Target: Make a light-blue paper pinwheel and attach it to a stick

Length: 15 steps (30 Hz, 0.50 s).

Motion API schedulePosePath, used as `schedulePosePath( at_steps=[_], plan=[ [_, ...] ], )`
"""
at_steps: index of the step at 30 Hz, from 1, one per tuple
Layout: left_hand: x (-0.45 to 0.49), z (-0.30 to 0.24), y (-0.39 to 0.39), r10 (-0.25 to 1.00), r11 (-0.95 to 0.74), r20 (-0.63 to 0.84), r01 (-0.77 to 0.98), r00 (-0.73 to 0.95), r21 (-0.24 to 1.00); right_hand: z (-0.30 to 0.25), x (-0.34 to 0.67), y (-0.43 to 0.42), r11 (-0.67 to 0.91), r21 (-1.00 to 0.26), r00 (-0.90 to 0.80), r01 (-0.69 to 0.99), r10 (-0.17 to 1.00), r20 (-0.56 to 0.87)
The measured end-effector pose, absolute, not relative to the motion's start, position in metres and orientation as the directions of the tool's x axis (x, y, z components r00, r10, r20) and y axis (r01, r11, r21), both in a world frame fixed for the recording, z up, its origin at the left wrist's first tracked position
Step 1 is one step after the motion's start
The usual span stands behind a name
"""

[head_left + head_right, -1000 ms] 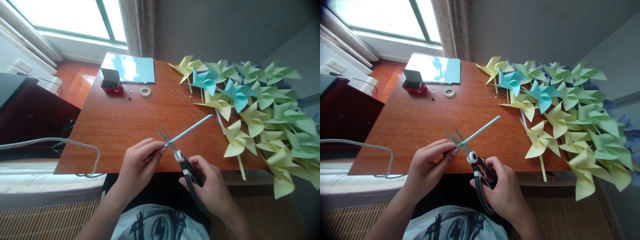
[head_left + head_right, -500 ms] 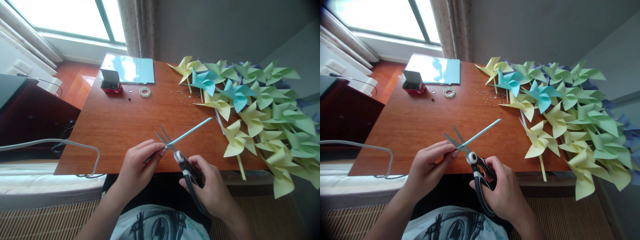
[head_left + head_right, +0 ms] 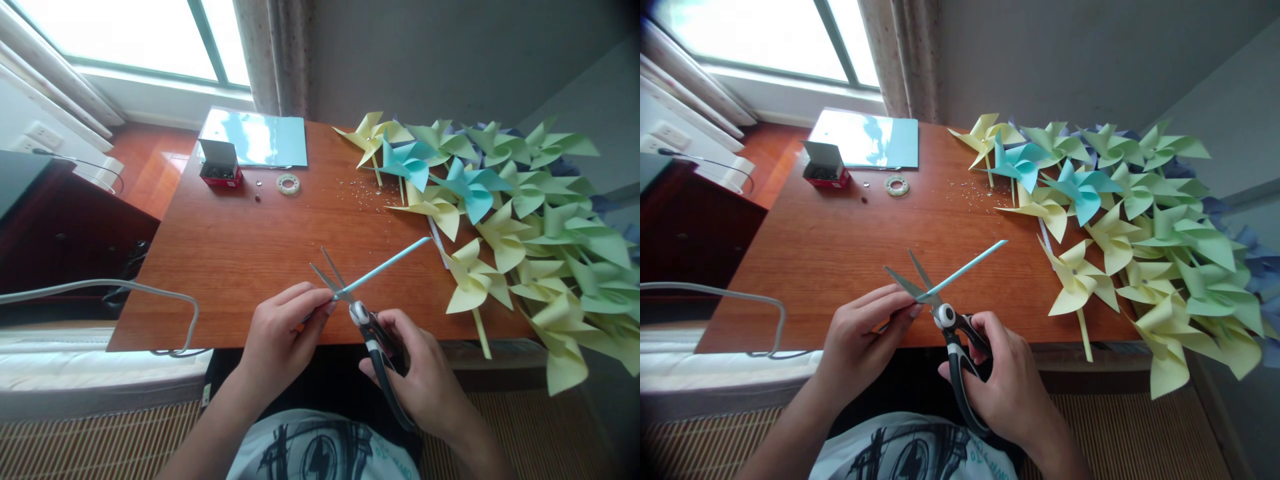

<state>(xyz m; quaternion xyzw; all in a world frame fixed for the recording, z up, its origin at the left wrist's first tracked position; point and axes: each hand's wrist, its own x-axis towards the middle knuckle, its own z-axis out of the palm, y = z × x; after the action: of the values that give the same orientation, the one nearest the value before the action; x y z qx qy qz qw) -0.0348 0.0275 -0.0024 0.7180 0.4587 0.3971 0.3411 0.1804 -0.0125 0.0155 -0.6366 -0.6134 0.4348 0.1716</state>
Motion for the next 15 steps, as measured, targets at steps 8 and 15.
schedulePosePath(
  at_steps=[8, 15],
  plan=[
    [-0.0315, 0.0015, 0.0263, 0.917, -0.387, 0.306, 0.398, 0.255, 0.832, 0.0179, 0.1776, -0.0103, -0.176, -0.773, -0.133, 0.609, 0.939, -0.318],
    [-0.0303, 0.0012, 0.0274, 0.934, -0.353, 0.295, 0.383, 0.203, 0.854, 0.021, 0.1758, -0.0087, -0.208, -0.762, -0.119, 0.613, 0.929, -0.349]
  ],
)
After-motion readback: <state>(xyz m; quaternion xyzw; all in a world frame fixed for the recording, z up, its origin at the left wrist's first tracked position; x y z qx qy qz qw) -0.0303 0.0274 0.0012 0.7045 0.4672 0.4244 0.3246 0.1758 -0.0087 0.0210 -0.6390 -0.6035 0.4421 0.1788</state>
